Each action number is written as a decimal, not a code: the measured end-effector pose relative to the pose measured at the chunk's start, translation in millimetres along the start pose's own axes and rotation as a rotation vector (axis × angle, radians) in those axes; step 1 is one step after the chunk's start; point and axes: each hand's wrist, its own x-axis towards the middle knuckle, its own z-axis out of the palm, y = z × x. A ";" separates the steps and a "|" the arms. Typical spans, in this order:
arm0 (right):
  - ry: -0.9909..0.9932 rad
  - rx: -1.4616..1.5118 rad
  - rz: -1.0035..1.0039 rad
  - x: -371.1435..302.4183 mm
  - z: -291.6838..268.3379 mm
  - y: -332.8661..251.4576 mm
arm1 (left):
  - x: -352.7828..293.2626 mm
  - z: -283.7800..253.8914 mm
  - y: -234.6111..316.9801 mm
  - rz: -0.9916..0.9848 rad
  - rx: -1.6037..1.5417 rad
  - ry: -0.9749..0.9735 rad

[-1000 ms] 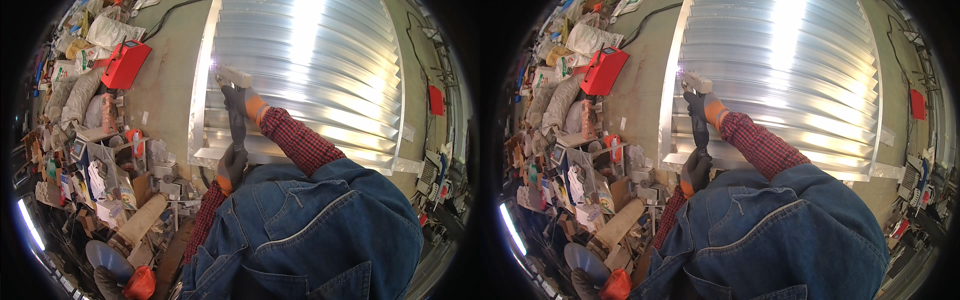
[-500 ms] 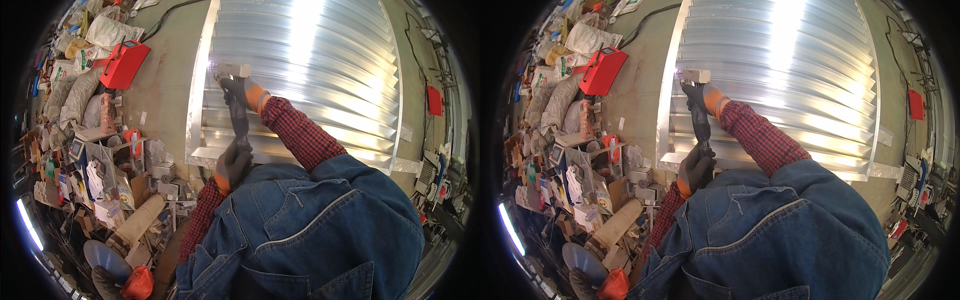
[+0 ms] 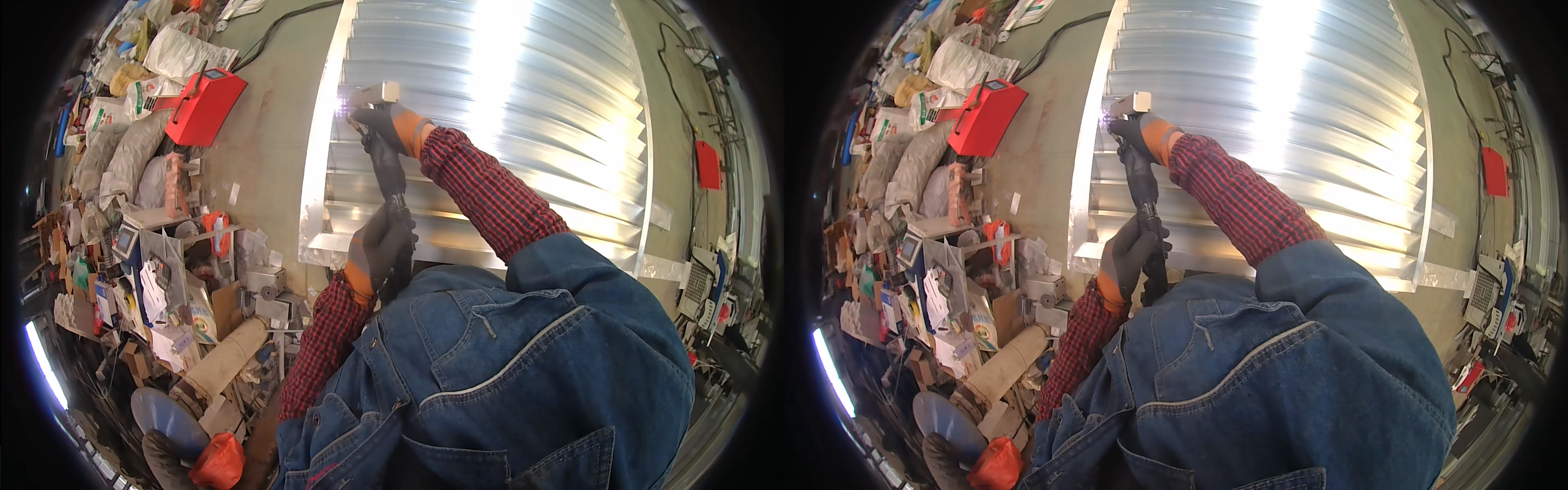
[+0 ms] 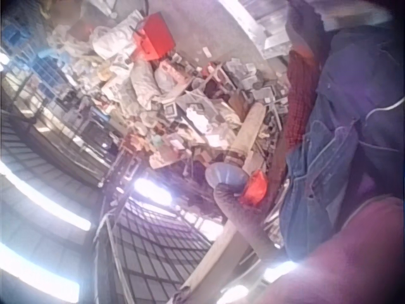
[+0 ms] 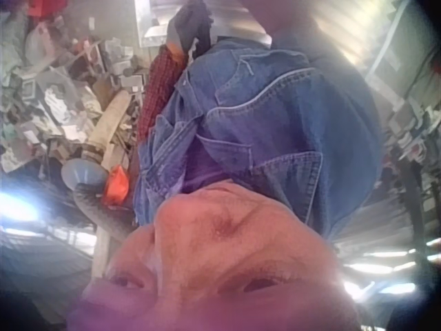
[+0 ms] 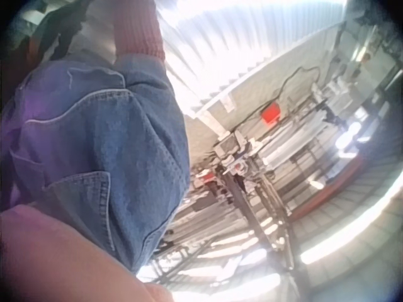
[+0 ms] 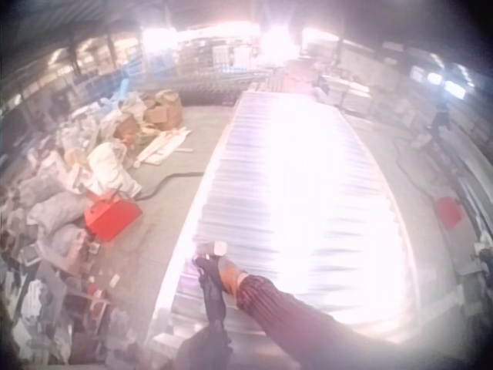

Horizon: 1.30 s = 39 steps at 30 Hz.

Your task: The person welds seams on a large curved metal panel using a handheld welding torch. They reposition the panel and continue welding along straight seams where metal frame pieces join the panel. The person wears gloves and a plaid shirt while working in a workshop.

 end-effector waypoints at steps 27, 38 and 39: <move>0.208 0.177 -0.034 -59.7 69.1 100.9 | -44.6 -14.5 -125.5 -0.086 0.021 0.288; 0.229 0.133 -0.005 -55.0 73.8 96.4 | -44.1 -23.8 -125.1 -0.083 0.042 0.303; 0.220 0.136 -0.002 -55.3 73.8 95.8 | -44.3 -23.9 -125.0 -0.089 0.042 0.301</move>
